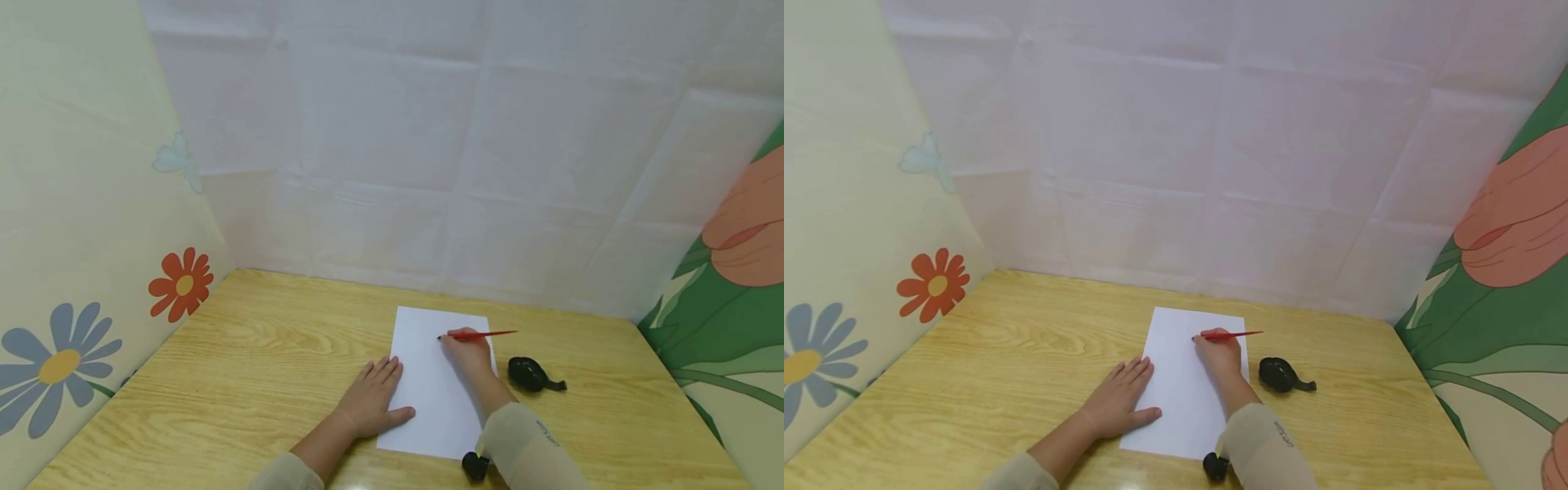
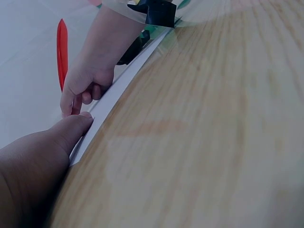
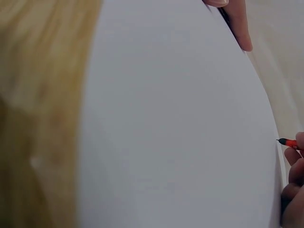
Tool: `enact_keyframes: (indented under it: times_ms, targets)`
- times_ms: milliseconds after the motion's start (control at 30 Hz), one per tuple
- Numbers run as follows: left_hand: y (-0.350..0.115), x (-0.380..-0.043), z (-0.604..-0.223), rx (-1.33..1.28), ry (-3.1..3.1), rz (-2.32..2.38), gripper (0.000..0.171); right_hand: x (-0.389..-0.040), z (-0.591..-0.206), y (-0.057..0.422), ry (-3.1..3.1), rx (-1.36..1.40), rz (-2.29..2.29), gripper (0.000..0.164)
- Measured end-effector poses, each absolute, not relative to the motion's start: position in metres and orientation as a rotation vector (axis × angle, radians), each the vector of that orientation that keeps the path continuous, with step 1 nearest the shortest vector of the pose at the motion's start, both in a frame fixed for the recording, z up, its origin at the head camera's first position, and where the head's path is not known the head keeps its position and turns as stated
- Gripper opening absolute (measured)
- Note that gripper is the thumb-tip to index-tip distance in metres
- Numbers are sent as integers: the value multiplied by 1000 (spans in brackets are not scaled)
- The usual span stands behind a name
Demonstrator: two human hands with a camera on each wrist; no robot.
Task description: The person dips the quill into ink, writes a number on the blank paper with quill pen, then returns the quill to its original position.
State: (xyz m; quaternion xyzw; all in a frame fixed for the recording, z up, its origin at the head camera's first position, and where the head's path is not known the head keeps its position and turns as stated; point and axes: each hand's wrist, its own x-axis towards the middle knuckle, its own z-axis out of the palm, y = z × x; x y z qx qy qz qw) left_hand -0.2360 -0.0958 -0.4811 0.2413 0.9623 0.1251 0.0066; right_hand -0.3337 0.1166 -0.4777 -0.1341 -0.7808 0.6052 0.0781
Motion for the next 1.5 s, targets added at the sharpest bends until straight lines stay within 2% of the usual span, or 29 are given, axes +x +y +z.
enact_keyframes:
  times_ms: [1500]
  targets:
    - [-95,-237,-480,723,2993,399,89,-327,-472,113,-2431,-427,1874,18]
